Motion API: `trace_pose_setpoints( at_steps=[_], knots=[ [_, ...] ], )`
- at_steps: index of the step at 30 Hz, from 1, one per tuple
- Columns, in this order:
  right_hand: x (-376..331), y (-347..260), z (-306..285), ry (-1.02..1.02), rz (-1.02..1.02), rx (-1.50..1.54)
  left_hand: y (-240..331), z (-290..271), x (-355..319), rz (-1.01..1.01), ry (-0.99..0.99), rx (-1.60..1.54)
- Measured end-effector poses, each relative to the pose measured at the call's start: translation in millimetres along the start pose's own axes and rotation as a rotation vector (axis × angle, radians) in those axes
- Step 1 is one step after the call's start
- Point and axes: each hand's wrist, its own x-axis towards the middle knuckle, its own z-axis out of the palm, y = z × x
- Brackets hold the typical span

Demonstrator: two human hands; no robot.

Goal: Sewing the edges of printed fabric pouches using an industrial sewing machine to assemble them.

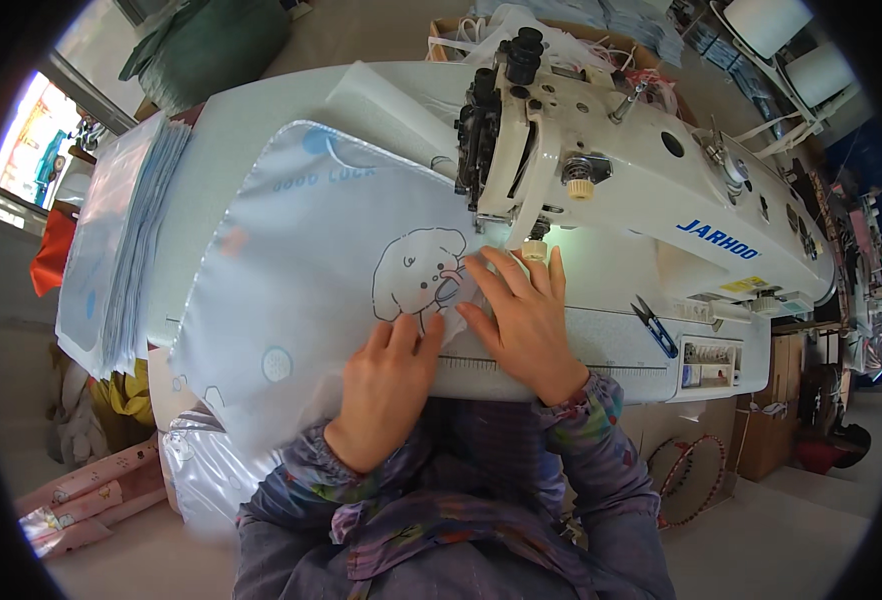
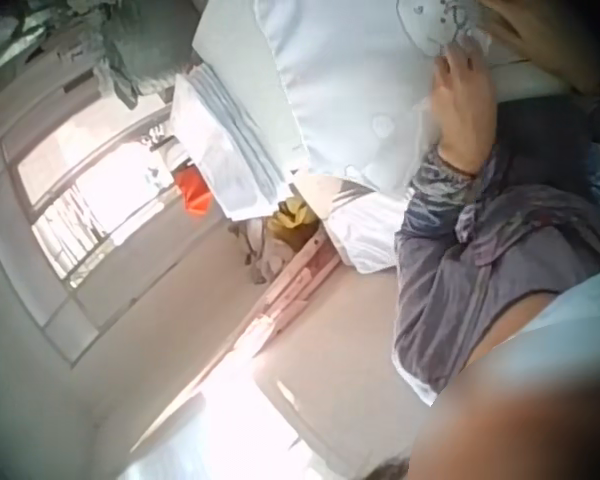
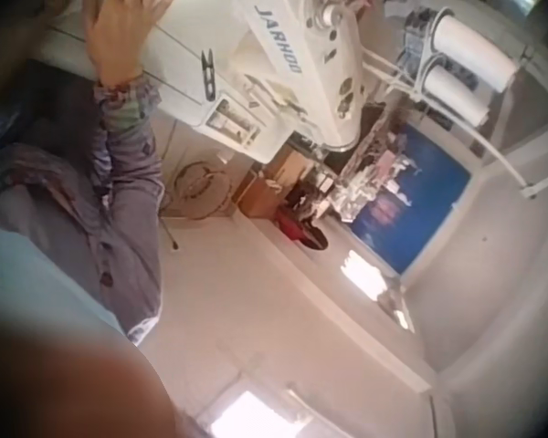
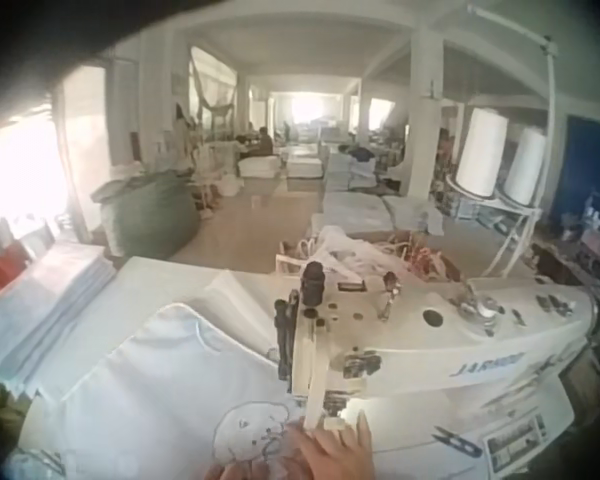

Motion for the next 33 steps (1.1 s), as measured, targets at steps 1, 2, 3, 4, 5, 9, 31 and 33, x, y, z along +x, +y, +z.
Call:
trace_pose_setpoints(
  at_steps=[1, 2, 3, 4, 5, 9, 31, 33],
  knots=[
    [0.2, -0.9, 0.2, -0.002, 0.0, 0.02, 6.7, -0.3, -0.9, -0.004, 0.0, 0.003],
    [0.1, 0.3, 0.3, -0.001, -0.001, 0.02, 13.2, -0.5, -1.7, -0.007, -0.037, 0.009],
    [-0.5, 2.1, 1.3, -0.037, -0.09, 0.125, 16.3, -1.8, -2.5, -0.011, -0.074, 0.015],
    [-1.0, 3.0, 2.0, -0.075, -0.18, 0.231, 9.5, -8.6, -5.5, -0.014, -0.075, 0.015],
    [-2.4, 5.9, 1.0, -0.073, -0.172, 0.227, -5.7, -22.1, -6.9, 0.122, -0.212, -0.306],
    [-1.6, 7.9, -1.6, -0.166, -0.218, 0.236, -120.6, -54.9, -21.6, -0.341, 0.018, -0.712],
    [7.4, 30.5, -10.5, -0.169, -0.277, 0.251, -185.2, 15.7, -218.4, -1.074, 0.355, -1.547],
    [8.2, 30.1, -11.9, -0.169, -0.271, 0.258, -182.5, 18.1, -208.8, -1.041, 0.371, -1.456]
  ],
)
